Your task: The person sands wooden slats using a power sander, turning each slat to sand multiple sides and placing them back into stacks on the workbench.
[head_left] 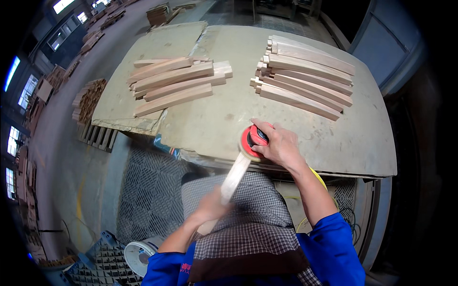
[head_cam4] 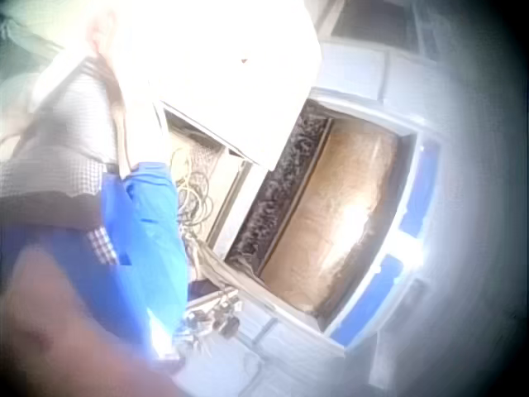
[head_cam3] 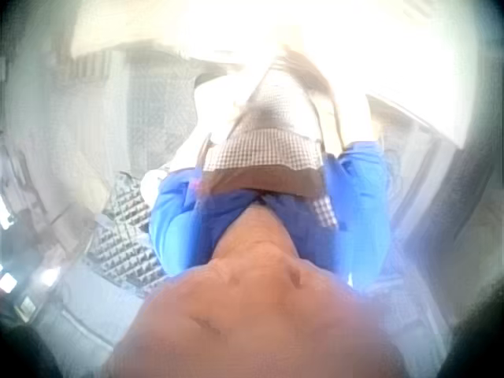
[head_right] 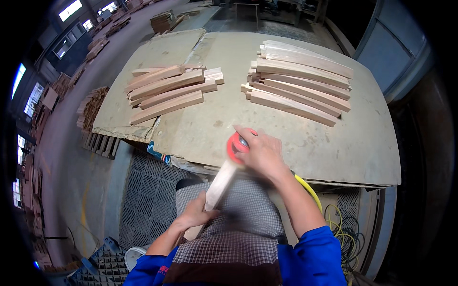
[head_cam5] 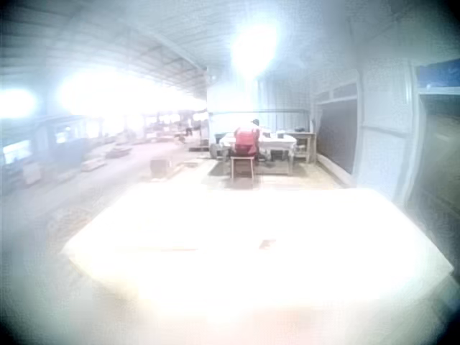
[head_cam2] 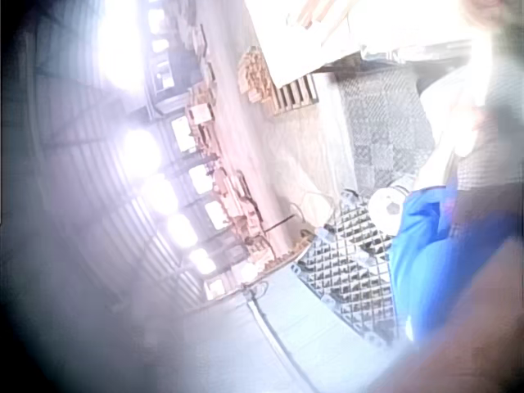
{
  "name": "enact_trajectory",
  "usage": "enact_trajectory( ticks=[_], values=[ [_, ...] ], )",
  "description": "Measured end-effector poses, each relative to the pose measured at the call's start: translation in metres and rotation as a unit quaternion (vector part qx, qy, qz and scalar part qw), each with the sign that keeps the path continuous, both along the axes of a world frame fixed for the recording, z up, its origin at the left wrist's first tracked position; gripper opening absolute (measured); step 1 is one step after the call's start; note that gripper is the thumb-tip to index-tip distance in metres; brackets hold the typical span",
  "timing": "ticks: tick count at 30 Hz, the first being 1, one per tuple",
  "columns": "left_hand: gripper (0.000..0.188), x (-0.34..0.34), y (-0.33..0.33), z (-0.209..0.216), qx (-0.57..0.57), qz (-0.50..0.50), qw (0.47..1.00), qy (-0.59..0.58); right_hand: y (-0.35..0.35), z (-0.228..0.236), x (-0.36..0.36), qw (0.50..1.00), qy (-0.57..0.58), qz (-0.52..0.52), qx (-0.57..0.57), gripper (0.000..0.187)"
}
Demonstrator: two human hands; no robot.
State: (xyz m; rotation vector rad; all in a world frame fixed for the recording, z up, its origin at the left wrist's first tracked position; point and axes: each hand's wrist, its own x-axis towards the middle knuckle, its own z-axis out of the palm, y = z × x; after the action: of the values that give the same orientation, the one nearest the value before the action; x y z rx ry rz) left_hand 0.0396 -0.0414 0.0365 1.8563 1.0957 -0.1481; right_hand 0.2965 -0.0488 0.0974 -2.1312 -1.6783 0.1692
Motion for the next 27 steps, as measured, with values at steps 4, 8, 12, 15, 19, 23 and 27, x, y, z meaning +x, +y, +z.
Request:
enact_trajectory(
  ticks=[4, 8, 12, 15, 19, 23, 27],
  values=[
    [0.067, -0.010, 0.012, -0.009, -0.107, 0.020, 0.992, -0.061, -0.006, -0.007, 0.009, 0.998, 0.044, 0.007, 0.033, 0.071],
    [0.061, -0.014, 0.018, -0.016, -0.218, 0.057, 0.956, -0.189, -0.017, -0.028, 0.018, 0.993, 0.078, 0.020, 0.082, 0.074],
    [0.055, -0.019, 0.022, -0.023, -0.272, 0.082, 0.934, -0.217, -0.036, -0.039, 0.022, 0.987, 0.113, 0.021, 0.111, 0.075],
    [0.053, -0.018, 0.021, -0.023, -0.233, 0.068, 0.949, -0.203, -0.054, -0.040, 0.030, 0.991, 0.103, -0.020, 0.079, 0.072],
    [0.054, -0.014, 0.017, -0.021, -0.132, 0.025, 0.980, -0.144, -0.061, -0.026, 0.030, 0.993, 0.053, -0.073, 0.075, 0.070],
    [0.055, -0.008, 0.004, -0.008, -0.022, 0.037, 0.998, -0.053, -0.040, -0.001, 0.028, 0.993, 0.063, -0.055, 0.081, 0.068],
    [0.054, -0.005, -0.005, 0.001, 0.031, 0.032, 0.999, 0.005, -0.008, 0.027, 0.015, 0.999, 0.009, -0.030, -0.030, 0.065]
  ],
)
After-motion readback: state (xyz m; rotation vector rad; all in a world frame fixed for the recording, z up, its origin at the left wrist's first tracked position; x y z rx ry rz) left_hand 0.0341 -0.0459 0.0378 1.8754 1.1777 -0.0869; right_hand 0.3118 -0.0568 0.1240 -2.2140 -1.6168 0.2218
